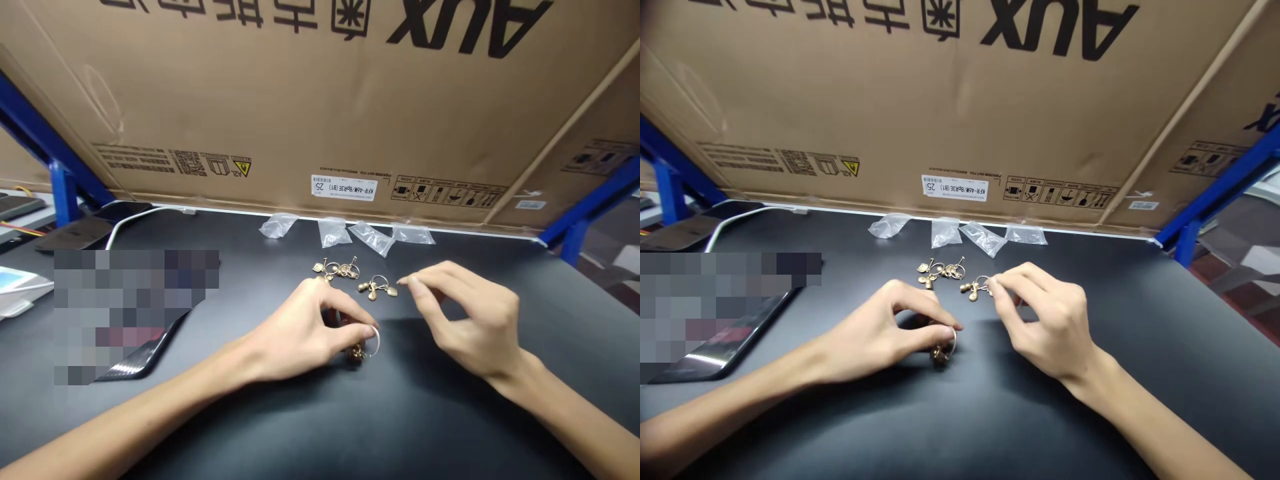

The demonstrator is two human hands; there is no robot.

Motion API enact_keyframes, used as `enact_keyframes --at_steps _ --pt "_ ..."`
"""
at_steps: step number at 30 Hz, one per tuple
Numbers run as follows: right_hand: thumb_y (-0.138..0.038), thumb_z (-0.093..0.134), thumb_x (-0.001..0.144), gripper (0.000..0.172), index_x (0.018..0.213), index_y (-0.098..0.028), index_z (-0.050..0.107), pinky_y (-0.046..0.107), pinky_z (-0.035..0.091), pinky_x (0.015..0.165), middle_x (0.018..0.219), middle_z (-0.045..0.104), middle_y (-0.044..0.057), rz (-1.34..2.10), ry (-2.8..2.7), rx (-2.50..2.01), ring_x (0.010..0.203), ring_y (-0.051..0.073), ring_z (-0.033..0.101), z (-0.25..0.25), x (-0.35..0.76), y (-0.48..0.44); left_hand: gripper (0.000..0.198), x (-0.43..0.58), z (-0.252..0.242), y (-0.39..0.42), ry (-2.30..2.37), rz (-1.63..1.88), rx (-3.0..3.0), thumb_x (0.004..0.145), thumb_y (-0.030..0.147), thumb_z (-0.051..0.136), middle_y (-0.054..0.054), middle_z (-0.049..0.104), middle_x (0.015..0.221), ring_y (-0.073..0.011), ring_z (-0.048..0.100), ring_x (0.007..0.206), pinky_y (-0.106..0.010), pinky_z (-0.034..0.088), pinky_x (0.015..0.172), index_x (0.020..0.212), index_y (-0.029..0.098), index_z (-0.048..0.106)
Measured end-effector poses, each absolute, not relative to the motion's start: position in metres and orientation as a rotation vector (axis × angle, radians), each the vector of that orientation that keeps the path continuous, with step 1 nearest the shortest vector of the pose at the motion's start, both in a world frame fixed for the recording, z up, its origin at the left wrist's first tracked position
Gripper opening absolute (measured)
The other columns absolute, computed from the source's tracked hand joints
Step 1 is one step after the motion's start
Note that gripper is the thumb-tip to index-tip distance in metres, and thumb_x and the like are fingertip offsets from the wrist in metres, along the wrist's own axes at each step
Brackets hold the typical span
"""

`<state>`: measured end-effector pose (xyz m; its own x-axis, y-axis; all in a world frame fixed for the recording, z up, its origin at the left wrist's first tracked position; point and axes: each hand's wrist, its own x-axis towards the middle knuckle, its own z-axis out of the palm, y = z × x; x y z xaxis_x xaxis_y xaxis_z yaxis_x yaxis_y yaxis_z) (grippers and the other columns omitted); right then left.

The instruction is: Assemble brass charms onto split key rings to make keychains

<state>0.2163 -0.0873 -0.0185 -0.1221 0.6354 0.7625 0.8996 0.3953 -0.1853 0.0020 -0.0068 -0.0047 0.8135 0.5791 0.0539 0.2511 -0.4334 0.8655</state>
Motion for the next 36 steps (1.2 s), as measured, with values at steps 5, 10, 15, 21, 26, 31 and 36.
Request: enact_keyframes --at_steps 5,10,15,21,26,31,36 --pt "-0.024 0.055 0.095 0.014 0.092 -0.021 0.068 0.029 0.052 0.065 0.088 0.071 0.003 -0.218 -1.88 -1.533 0.07 0.016 0.066 -0.024 0.224 -0.078 0.019 0.004 -0.015 -0.001 0.744 0.448 2.235 0.087 0.024 0.061 -0.002 0.074 0.08 -0.0141 0.061 0.066 -0.025 0.046 0.06 0.086 0.021 0.08" --pt "-0.028 0.054 0.096 0.026 0.119 -0.024 0.065 0.04 0.055 0.086 0.114 0.069 0.007 -0.112 -2.132 -1.582 0.101 0.023 0.064 -0.037 0.227 -0.071 0.02 0.005 -0.029 0.006 0.842 0.509 2.436 0.089 0.029 0.061 -0.003 0.069 0.081 -0.0157 0.06 0.07 -0.027 0.046 0.065 0.097 0.022 0.078" --pt "-0.027 0.05 0.098 0.029 0.122 -0.024 0.066 0.044 0.053 0.092 0.12 0.069 0.007 -0.117 -2.208 -1.606 0.106 0.023 0.063 -0.041 0.228 -0.068 0.028 0.001 -0.028 0.012 0.914 0.631 2.652 0.093 0.026 0.051 -0.007 0.068 0.101 -0.0211 0.062 0.091 -0.033 0.052 0.079 0.112 0.021 0.072" --pt "-0.026 0.05 0.098 0.027 0.117 -0.025 0.069 0.041 0.054 0.088 0.115 0.071 0.005 -0.128 -2.159 -1.66 0.099 0.022 0.066 -0.039 0.231 -0.069 0.032 -0.003 -0.027 0.022 0.903 0.502 2.953 0.096 0.02 0.043 -0.014 0.064 0.121 -0.0277 0.059 0.111 -0.041 0.051 0.092 0.112 0.016 0.07" --pt "-0.029 0.051 0.097 0.023 0.107 -0.023 0.071 0.038 0.053 0.085 0.108 0.073 0.004 -0.115 -2.049 -1.68 0.093 0.022 0.068 -0.035 0.229 -0.07 0.034 -0.002 -0.021 0.008 1.119 0.28 3.041 0.096 0.022 0.039 -0.011 0.067 0.084 -0.024 0.065 0.074 -0.038 0.051 0.073 0.078 0.015 0.067" --pt "-0.034 0.05 0.098 0.023 0.1 -0.024 0.071 0.035 0.051 0.083 0.101 0.072 0.003 -0.029 -1.849 -1.705 0.089 0.02 0.068 -0.031 0.236 -0.066 0.034 -0.002 -0.016 -0.001 1.213 0.336 3.077 0.096 0.024 0.038 -0.008 0.064 0.076 -0.0216 0.06 0.061 -0.036 0.044 0.065 0.073 0.017 0.062" --pt "-0.038 0.047 0.099 0.032 0.077 -0.021 0.062 0.028 0.045 0.063 0.075 0.064 0.0 -0.058 -1.766 -1.733 0.066 0.016 0.058 -0.035 0.246 -0.06 0.032 -0.007 -0.004 0.014 1.273 0.758 2.649 0.09 0.027 0.046 -0.002 0.052 0.064 -0.0165 0.047 0.061 -0.029 0.032 0.062 0.059 0.019 0.047"
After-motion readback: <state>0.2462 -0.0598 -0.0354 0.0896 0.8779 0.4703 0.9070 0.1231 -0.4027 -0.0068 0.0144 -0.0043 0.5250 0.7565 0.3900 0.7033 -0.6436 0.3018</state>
